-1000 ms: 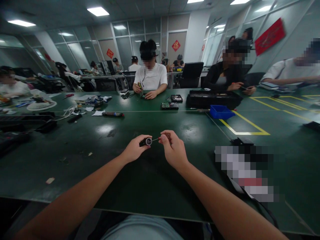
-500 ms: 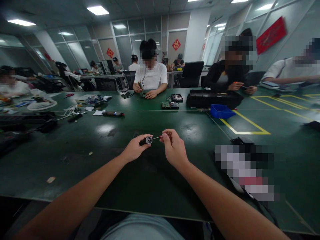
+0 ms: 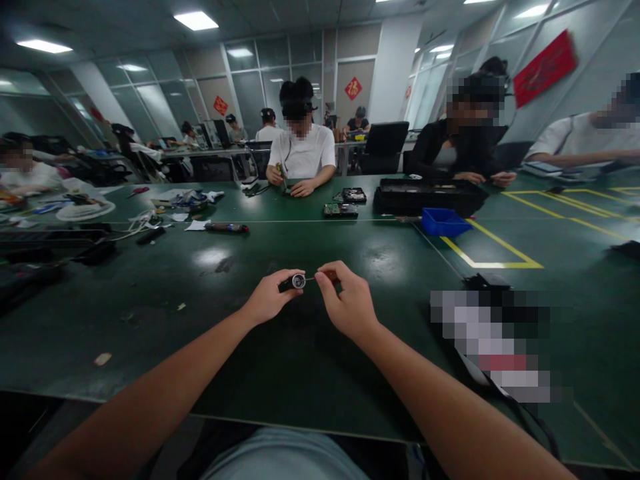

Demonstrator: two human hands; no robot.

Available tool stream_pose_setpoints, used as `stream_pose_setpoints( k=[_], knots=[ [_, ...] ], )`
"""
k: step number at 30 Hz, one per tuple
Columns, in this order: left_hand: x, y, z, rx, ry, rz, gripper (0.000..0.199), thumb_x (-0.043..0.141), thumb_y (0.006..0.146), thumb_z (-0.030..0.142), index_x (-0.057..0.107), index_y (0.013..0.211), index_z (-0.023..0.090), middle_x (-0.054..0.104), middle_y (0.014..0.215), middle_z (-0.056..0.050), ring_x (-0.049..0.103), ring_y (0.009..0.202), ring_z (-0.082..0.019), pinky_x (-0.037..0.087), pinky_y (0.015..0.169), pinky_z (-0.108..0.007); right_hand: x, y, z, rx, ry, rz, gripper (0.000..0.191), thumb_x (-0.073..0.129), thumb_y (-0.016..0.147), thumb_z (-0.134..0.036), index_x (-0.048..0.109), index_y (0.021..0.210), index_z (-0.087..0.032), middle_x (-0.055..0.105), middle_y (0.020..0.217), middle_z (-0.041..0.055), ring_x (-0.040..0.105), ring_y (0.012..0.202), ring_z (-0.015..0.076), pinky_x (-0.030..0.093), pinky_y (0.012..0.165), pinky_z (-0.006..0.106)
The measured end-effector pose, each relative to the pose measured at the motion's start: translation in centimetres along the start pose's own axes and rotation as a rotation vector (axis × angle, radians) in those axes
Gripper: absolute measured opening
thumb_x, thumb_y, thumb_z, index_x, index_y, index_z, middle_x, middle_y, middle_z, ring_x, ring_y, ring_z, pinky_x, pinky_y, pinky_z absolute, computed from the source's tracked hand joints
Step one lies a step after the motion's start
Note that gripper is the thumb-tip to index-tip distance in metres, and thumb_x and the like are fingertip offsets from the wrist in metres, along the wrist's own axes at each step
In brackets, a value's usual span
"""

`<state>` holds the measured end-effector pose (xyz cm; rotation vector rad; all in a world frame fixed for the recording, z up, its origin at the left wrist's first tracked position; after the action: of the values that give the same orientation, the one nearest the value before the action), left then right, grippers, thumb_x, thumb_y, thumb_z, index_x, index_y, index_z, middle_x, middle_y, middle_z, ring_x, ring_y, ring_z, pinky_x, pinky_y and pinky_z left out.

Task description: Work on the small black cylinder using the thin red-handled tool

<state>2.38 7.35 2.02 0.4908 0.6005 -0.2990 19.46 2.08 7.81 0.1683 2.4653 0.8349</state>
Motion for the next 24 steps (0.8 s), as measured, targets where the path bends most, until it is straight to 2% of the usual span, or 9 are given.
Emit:
stream_pose_setpoints(
  k=[4,8,10,15,21,24],
  knots=[
    [-0.1,0.1,-0.2,-0.006,0.003,0.026,0.041,0.072,0.085,0.023,0.064,0.125,0.023,0.066,0.125,-0.006,0.059,0.118,-0.023,0.043,0.107,-0.041,0.4,-0.1,-0.3,-0.033,0.001,-0.041,0.015,0.051,0.095,-0.030,0.063,0.097,-0.021,0.069,0.085,0.0036,0.066,0.079,0.0185,0.048,0.074,0.031],
    [-0.1,0.1,0.1,0.006,0.004,0.018,0.040,0.071,0.085,0.022,0.064,0.124,0.023,0.067,0.124,-0.005,0.060,0.117,-0.022,0.043,0.106,-0.041,0.5,-0.1,0.2,0.037,-0.002,-0.064,0.026,0.046,0.099,-0.039,0.065,0.092,-0.021,0.063,0.067,-0.0007,0.061,0.062,0.0158,0.043,0.061,0.028],
    [-0.1,0.1,0.3,0.008,0.006,0.010,0.039,0.071,0.085,0.022,0.064,0.123,0.023,0.067,0.123,-0.005,0.060,0.116,-0.022,0.043,0.106,-0.041,0.6,-0.1,0.3,0.054,-0.013,-0.068,0.029,0.044,0.099,-0.040,0.065,0.092,-0.021,0.060,0.063,-0.0012,0.059,0.058,0.0151,0.041,0.058,0.028],
    [-0.4,0.1,0.1,0.001,0.014,0.024,0.040,0.070,0.086,0.024,0.064,0.125,0.023,0.066,0.125,-0.005,0.059,0.118,-0.023,0.042,0.107,-0.042,0.8,-0.2,0.4,0.058,-0.013,-0.091,0.027,0.042,0.099,-0.032,0.061,0.114,-0.019,0.065,0.077,0.0020,0.063,0.070,0.0175,0.044,0.065,0.030],
    [0.0,0.0,0.4,0.008,0.038,-0.014,0.038,0.071,0.085,0.025,0.065,0.123,0.024,0.067,0.122,-0.005,0.060,0.115,-0.023,0.044,0.105,-0.043,0.7,-0.2,0.7,0.117,-0.013,-0.083,0.029,0.041,0.100,-0.040,0.063,0.104,-0.022,0.069,0.078,0.0024,0.063,0.064,0.0172,0.043,0.062,0.030],
    [0.0,0.0,0.4,0.014,0.034,-0.015,0.038,0.070,0.086,0.025,0.065,0.123,0.024,0.067,0.122,-0.005,0.060,0.115,-0.023,0.044,0.105,-0.042,0.7,-0.3,0.7,0.117,-0.022,-0.087,0.027,0.041,0.100,-0.037,0.061,0.111,-0.023,0.069,0.078,0.0024,0.062,0.064,0.0176,0.043,0.060,0.030]
  ],
)
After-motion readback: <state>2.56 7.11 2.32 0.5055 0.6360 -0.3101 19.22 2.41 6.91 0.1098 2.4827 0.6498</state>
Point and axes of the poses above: each hand's wrist, its own y-axis towards the middle knuckle, its own x-axis out of the palm, z = x × y, the point moved 8 cm from there along y, towards the middle knuckle
